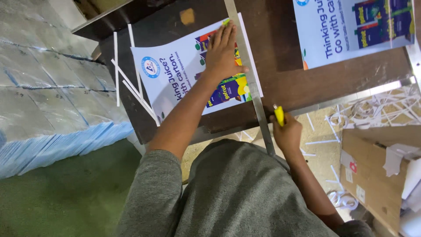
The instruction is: Trimming printed sheets using a metal ruler and a utility knife on a workbench
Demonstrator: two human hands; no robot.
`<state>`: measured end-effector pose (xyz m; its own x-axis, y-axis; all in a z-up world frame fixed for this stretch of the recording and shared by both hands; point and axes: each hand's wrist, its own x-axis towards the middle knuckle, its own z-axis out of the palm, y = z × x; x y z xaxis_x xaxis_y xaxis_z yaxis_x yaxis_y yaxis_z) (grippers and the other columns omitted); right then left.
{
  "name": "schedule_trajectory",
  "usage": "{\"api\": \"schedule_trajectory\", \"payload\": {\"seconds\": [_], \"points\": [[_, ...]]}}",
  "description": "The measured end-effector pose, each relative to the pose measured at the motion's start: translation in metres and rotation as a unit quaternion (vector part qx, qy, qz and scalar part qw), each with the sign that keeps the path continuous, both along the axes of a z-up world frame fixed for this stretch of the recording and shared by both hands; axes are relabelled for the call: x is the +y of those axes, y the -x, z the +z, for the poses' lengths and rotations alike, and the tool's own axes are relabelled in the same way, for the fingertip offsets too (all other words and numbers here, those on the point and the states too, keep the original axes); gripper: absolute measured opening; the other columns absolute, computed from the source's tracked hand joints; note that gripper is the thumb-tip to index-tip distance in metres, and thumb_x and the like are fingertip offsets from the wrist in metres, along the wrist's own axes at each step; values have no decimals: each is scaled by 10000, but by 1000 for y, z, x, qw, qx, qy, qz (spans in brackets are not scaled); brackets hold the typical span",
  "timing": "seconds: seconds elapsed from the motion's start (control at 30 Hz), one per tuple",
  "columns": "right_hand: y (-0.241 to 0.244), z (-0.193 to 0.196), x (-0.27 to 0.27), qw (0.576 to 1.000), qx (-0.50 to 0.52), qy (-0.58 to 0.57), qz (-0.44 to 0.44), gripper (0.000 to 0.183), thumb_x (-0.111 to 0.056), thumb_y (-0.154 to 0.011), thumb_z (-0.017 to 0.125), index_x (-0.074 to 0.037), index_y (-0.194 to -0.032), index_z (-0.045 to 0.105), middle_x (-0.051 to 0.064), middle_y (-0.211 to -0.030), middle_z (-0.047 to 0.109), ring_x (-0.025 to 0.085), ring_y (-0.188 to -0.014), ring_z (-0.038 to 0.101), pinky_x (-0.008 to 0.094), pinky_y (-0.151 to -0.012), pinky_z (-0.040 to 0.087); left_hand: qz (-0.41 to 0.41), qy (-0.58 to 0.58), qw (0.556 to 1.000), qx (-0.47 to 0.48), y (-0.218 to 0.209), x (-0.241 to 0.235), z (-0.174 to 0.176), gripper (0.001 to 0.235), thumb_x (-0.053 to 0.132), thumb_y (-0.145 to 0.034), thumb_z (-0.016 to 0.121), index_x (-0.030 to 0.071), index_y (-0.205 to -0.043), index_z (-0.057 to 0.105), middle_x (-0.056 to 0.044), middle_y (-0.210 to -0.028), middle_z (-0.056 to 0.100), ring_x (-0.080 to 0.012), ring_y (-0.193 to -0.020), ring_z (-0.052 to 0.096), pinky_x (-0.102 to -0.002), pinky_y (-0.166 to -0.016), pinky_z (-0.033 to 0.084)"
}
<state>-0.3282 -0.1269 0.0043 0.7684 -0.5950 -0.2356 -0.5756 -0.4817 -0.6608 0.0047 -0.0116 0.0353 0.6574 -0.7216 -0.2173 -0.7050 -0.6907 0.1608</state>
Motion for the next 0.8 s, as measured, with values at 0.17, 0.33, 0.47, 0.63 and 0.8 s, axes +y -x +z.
{"api": "schedule_trajectory", "payload": {"seconds": [0.17, 0.33, 0.47, 0.63, 0.8], "points": [[-73, 66, -23, 999, 1, -51, -15, 415, -276, -962, 638, -96, -1333, 588, 181, -1122, 654, 441, -1006, 663, 542, -819, 483, 21, -5, 1000, 0, 7, -6, -10, 1754, 896, -515, 1043, 41, -1673, 40, -79, -1763, 19, -337, -1621, 83, -571, -1293, 197], [-184, 66, -41, 976, -180, 30, 115, 277, 2, -893, 544, 41, -1155, 624, 218, -957, 669, 381, -779, 612, 486, -637, 437, 27, -11, 999, 18, 7, -7, -7, 1761, 903, -504, 1017, 25, -1672, 33, -95, -1759, -16, -348, -1622, 36, -578, -1293, 147], [-259, 53, -44, 948, -240, 107, 180, 463, 31, -871, 546, 40, -1330, 608, 286, -931, 728, 502, -758, 679, 532, -661, 521, 23, 39, 999, 19, 6, 0, -13, 1792, 900, -462, 1041, 29, -1669, 42, -108, -1765, 25, -348, -1625, 54, -597, -1294, 133], [-297, 12, -52, 938, -215, 182, 201, 483, 15, -848, 601, 11, -1328, 648, 285, -949, 748, 516, -750, 681, 559, -670, 547, 29, 51, 998, -14, 7, -1, -31, 1754, 906, -434, 1015, 48, -1673, 117, -111, -1759, 41, -339, -1622, 51, -579, -1286, 139], [-300, 16, -48, 926, -224, 203, 228, 500, 39, -788, 613, 25, -1284, 681, 293, -987, 737, 536, -808, 668, 579, -719, 539, 45, 63, 996, -40, 6, -1, -35, 1757, 913, -388, 1020, 41, -1659, 178, -107, -1751, 119, -330, -1610, 131, -576, -1267, 196]]}}
